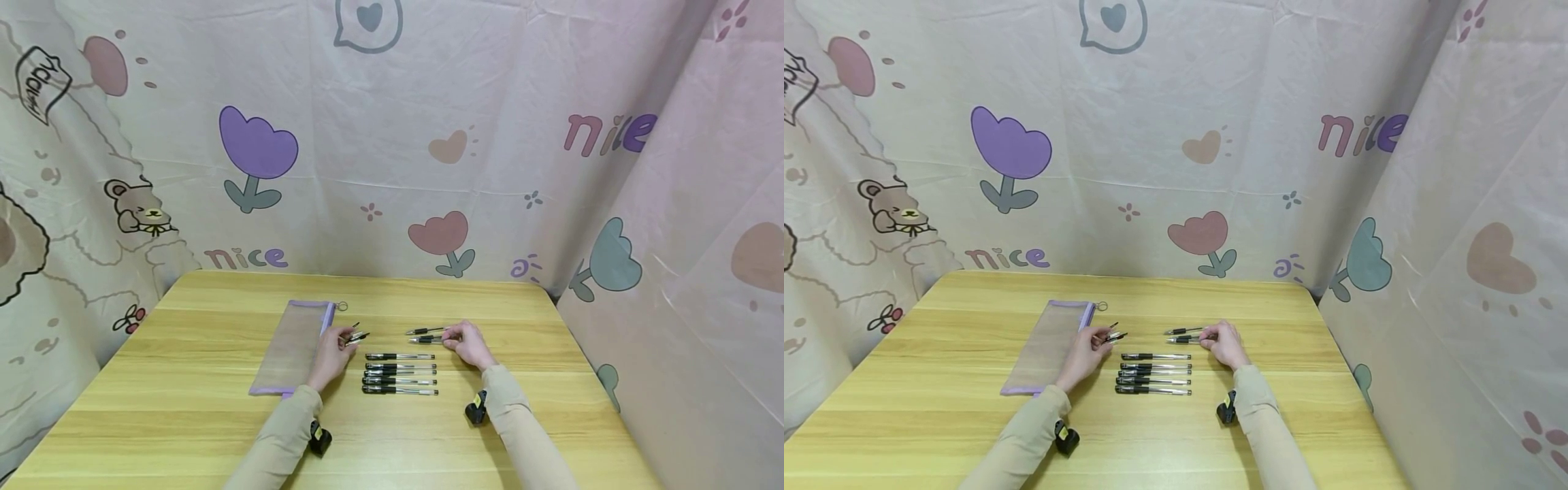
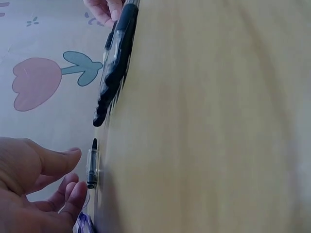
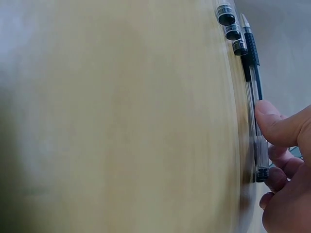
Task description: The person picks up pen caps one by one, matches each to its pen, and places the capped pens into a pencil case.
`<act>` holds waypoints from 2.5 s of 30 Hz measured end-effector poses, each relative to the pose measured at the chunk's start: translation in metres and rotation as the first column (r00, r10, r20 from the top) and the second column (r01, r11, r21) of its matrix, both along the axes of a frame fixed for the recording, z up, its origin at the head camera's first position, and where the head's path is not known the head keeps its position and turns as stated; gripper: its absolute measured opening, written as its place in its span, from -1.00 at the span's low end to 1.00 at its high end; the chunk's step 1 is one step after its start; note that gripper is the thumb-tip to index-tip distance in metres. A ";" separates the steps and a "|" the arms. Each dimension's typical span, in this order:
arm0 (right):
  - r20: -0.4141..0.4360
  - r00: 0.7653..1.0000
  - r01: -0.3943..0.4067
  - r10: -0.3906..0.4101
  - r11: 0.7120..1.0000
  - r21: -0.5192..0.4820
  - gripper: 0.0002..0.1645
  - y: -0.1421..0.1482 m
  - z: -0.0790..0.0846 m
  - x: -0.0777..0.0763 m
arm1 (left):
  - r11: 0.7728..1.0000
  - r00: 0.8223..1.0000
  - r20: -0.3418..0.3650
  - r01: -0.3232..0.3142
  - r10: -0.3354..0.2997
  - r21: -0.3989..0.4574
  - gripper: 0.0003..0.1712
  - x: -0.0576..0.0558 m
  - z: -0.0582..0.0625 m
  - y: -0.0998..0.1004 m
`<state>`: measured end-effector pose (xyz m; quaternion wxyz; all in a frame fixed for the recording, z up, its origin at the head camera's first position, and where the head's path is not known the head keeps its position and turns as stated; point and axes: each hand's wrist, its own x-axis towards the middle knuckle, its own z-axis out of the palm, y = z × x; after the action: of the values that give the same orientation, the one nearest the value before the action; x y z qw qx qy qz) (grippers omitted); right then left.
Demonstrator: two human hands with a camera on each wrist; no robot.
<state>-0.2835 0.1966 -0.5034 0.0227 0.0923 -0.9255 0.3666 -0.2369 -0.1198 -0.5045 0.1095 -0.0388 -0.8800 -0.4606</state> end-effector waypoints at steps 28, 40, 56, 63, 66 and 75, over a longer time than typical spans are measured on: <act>0.025 1.000 -0.004 0.007 0.995 -0.098 -0.89 -0.003 -0.004 0.008 | 0.996 0.999 0.033 -0.029 0.032 -0.079 -0.65 -0.012 0.002 -0.007; 0.013 1.000 -0.003 0.004 0.996 -0.092 -0.89 -0.002 -0.003 0.011 | 0.994 1.000 0.020 -0.013 0.015 -0.110 -0.71 -0.011 0.003 -0.006; -0.028 0.999 -0.026 0.024 0.996 -0.083 -0.89 -0.009 0.006 0.018 | 0.992 1.000 -0.019 0.001 -0.003 -0.123 -0.81 -0.006 0.006 -0.002; -0.043 0.998 -0.055 0.052 0.995 -0.087 -0.89 -0.017 0.014 0.020 | 0.998 0.998 0.042 0.053 -0.054 0.018 -0.76 -0.003 0.013 0.004; -0.030 0.998 -0.064 0.061 0.993 -0.104 -0.87 -0.021 0.019 0.022 | 0.995 0.997 0.034 0.068 -0.071 0.074 -0.76 -0.002 0.016 0.007; -0.035 0.996 -0.082 0.077 0.984 -0.159 -0.82 -0.030 0.024 0.026 | 0.980 0.993 -0.013 0.114 -0.113 0.162 -0.77 -0.001 0.021 0.016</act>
<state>-0.2573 0.1666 -0.4792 0.0285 0.1321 -0.8882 0.4390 -0.2378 -0.1040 -0.4837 0.0877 -0.0809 -0.8355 -0.5364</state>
